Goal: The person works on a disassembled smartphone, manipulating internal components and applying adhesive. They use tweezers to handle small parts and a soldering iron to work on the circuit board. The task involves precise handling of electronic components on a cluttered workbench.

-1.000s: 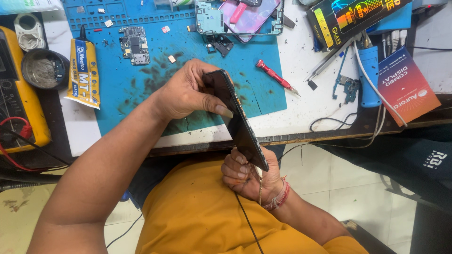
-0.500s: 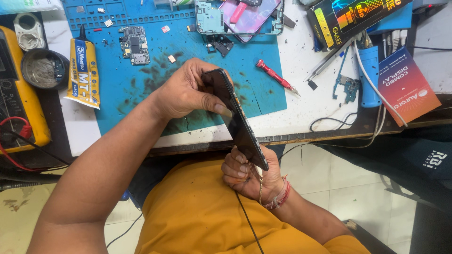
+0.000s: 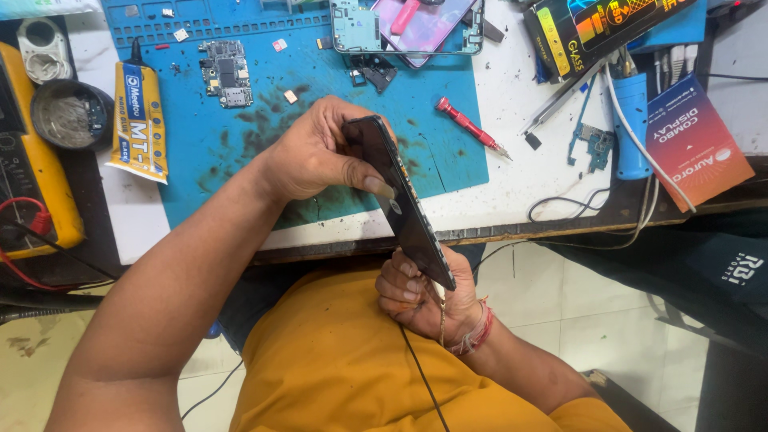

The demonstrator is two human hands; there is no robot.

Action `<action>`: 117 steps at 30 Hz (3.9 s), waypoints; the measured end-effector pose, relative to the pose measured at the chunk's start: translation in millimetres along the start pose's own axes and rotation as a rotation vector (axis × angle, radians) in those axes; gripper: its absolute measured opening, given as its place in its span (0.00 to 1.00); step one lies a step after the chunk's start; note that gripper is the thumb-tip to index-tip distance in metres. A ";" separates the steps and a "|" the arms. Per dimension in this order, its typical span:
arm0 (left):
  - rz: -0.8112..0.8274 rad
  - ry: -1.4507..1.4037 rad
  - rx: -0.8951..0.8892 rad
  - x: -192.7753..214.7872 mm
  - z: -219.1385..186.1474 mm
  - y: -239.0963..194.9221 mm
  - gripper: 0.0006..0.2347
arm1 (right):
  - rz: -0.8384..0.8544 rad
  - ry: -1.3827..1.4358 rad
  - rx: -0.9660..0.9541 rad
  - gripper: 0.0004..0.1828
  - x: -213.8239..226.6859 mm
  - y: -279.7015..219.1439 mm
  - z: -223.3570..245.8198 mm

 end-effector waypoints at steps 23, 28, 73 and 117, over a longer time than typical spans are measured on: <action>0.022 -0.026 0.020 -2.5 -2.3 0.8 0.10 | -0.025 0.002 0.004 0.17 2.9 -0.8 -2.5; 0.024 -0.021 0.021 -3.5 -4.7 0.7 0.10 | -0.026 0.006 0.008 0.17 2.9 -0.9 -2.4; -0.634 1.145 -0.233 -36.1 -43.6 -112.1 0.23 | -0.541 -1.774 0.521 0.14 -87.6 29.7 107.6; -0.735 0.749 -0.418 -4.7 -95.0 -116.4 0.30 | -0.055 -2.836 0.621 0.55 -79.6 47.9 36.3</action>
Point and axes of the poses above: each hand's wrist, its own y-axis towards the middle knuckle, its own x-axis out of the back of the hand, z = x × y, the point moved 4 cm from there along y, towards the middle knuckle, and after that the axes turned 8 degrees about -x, right-handed, at the moved point
